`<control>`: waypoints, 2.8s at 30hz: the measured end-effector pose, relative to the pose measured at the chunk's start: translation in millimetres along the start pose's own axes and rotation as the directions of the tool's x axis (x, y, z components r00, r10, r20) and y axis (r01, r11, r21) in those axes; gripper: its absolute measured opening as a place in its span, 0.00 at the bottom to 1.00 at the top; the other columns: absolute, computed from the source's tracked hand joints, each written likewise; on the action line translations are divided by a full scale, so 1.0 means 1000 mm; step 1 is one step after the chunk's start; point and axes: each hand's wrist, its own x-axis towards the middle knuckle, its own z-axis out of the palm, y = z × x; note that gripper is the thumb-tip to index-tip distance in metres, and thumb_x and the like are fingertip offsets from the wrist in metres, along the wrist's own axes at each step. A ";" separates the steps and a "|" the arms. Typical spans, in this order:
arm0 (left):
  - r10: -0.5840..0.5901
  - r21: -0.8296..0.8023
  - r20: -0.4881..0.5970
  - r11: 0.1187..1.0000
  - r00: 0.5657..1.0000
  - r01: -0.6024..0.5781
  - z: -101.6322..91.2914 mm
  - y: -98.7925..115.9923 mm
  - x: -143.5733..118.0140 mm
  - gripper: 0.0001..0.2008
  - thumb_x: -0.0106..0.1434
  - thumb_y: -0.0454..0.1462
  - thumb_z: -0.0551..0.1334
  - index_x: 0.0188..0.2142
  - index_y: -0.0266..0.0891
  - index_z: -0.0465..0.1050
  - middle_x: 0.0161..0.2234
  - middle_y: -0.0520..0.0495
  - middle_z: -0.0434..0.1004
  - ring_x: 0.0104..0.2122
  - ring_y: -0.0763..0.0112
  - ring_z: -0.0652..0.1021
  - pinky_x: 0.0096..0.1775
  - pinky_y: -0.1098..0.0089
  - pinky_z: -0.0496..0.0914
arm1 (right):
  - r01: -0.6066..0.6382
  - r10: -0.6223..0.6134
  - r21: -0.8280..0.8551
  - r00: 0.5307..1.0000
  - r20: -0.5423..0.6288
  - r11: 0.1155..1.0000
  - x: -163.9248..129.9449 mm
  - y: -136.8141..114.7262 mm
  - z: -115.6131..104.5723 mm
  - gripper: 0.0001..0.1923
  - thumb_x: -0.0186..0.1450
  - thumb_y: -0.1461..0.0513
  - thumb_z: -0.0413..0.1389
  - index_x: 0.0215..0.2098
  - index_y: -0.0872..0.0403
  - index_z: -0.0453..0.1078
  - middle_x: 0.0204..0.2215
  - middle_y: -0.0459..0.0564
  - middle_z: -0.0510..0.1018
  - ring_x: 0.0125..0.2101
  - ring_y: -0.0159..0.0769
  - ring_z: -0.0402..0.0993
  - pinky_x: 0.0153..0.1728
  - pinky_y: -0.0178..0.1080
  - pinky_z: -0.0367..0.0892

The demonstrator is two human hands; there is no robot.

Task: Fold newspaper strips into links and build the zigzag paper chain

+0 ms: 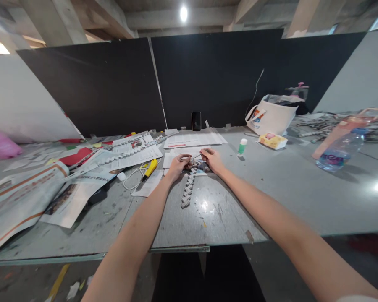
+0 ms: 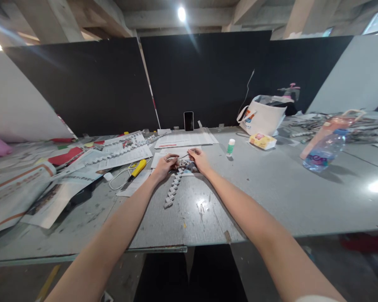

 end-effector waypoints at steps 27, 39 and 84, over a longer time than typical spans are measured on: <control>0.083 0.400 0.130 0.907 0.988 -0.129 0.017 0.013 -0.011 0.29 0.66 0.62 0.60 0.30 0.38 0.71 0.19 0.53 0.66 0.21 0.73 0.65 0.26 0.70 0.60 | -0.016 0.019 -0.159 1.000 0.013 0.987 -0.018 -0.011 0.022 0.22 0.57 0.43 0.69 0.30 0.54 0.80 0.20 0.41 0.64 0.23 0.31 0.58 0.27 0.38 0.57; 0.010 0.348 0.164 0.935 0.986 -0.068 0.014 0.005 -0.007 0.25 0.67 0.59 0.60 0.31 0.39 0.72 0.16 0.56 0.60 0.18 0.74 0.62 0.24 0.71 0.57 | 0.004 -0.037 -0.280 0.993 -0.113 0.960 -0.012 -0.012 0.015 0.27 0.60 0.38 0.63 0.34 0.53 0.80 0.20 0.41 0.65 0.22 0.32 0.58 0.25 0.38 0.55; -0.085 0.180 0.262 0.983 0.961 0.038 0.009 0.014 -0.011 0.29 0.60 0.62 0.67 0.27 0.38 0.70 0.19 0.52 0.67 0.19 0.74 0.68 0.24 0.70 0.66 | 0.127 -0.065 -0.453 0.986 0.150 0.882 -0.019 -0.009 0.022 0.19 0.71 0.48 0.54 0.41 0.52 0.81 0.24 0.46 0.75 0.28 0.38 0.69 0.32 0.38 0.64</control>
